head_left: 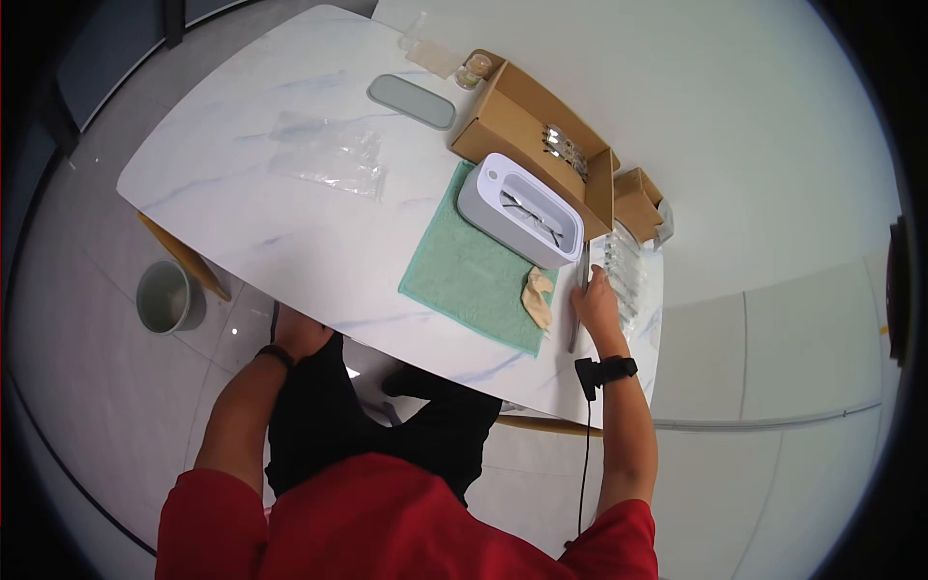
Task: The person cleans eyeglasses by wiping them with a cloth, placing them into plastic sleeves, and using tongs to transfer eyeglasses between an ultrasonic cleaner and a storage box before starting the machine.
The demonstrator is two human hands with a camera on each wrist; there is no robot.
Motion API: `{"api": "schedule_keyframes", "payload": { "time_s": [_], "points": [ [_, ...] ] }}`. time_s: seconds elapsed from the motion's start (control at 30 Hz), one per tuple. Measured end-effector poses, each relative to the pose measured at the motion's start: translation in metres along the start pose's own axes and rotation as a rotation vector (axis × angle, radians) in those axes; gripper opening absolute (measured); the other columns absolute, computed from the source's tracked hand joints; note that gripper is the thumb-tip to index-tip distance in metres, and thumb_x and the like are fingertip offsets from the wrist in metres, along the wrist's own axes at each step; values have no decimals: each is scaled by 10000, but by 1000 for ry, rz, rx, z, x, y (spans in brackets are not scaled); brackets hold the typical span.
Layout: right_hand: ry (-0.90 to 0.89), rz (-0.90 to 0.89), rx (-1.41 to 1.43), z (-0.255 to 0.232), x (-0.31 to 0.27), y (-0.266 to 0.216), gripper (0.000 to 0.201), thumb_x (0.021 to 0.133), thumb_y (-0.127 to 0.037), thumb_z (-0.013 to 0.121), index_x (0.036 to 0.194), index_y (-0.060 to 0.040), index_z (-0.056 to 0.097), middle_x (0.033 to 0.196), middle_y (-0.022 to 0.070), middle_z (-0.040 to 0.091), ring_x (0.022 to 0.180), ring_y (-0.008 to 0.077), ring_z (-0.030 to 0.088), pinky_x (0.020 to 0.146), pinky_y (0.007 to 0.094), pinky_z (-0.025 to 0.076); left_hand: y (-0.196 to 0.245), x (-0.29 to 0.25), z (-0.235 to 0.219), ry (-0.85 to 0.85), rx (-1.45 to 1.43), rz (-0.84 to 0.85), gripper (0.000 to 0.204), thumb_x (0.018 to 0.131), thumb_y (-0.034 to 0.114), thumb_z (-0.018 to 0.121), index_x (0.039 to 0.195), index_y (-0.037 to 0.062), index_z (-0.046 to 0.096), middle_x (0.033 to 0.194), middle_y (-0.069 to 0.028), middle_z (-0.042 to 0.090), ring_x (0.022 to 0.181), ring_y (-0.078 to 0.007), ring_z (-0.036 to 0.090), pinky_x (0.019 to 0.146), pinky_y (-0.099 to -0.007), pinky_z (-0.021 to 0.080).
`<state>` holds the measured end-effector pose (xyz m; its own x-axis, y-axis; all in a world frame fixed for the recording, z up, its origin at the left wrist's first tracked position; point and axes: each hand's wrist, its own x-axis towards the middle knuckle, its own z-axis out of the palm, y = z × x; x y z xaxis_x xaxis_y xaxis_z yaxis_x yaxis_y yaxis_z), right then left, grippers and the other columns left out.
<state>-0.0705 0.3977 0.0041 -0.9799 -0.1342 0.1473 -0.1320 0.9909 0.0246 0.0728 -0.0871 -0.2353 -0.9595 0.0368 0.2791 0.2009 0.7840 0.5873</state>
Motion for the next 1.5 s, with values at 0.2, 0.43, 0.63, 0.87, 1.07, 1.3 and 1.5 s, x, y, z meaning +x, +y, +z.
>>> {"api": "schedule_keyframes", "payload": {
  "time_s": [0.2,0.43,0.63,0.87,1.07,1.3,1.5],
  "points": [
    [-144,432,710,-22,-17,-4,505,960,-172,597,1359,100,452,972,186,626,817,266,687,673,373,592,10,6,-9,-36,-22,36,336,881,303,642,1136,92,702,1113,-161,699,1055,-412,628,902,-539,481],
    [142,333,981,-107,-63,-29,318,1015,-99,547,1305,32,546,948,57,570,770,144,608,608,290,550,2,2,-5,-59,35,39,302,910,292,617,1110,84,707,1065,-162,710,1009,-400,651,869,-514,504],
    [177,-246,188,-146,-47,-51,335,932,-36,656,1259,-18,589,1096,140,599,769,322,652,700,405,544,-6,1,6,-250,34,-41,393,904,372,653,1208,125,694,1155,-129,700,1097,-364,638,947,-508,492],
    [57,-344,-56,-144,-20,-64,343,877,-54,710,1205,-50,613,1099,127,609,811,348,679,703,430,563,-1,1,3,-213,26,-63,391,913,380,642,1203,122,693,1151,-132,701,1091,-367,639,944,-505,492],
    [61,-319,-122,-153,-16,-65,327,869,-72,726,1181,-50,630,1080,115,614,815,340,679,696,426,565,-12,-3,10,-188,100,-29,391,916,386,639,1201,124,693,1164,-130,695,1097,-361,637,946,-507,490],
    [37,-337,-128,-154,-10,-65,292,867,-73,729,1145,-49,642,1064,106,618,829,340,677,724,426,562,-21,-8,16,-237,117,-38,404,911,401,643,1206,130,693,1167,-126,694,1104,-358,637,950,-505,492],
    [50,-383,-108,-148,-4,-65,269,864,-51,723,1125,-51,657,1047,100,631,818,339,677,720,427,563,-21,-8,15,-249,122,-49,412,910,410,641,1212,133,690,1167,-126,697,1104,-360,639,947,-507,494]
  ]
}}
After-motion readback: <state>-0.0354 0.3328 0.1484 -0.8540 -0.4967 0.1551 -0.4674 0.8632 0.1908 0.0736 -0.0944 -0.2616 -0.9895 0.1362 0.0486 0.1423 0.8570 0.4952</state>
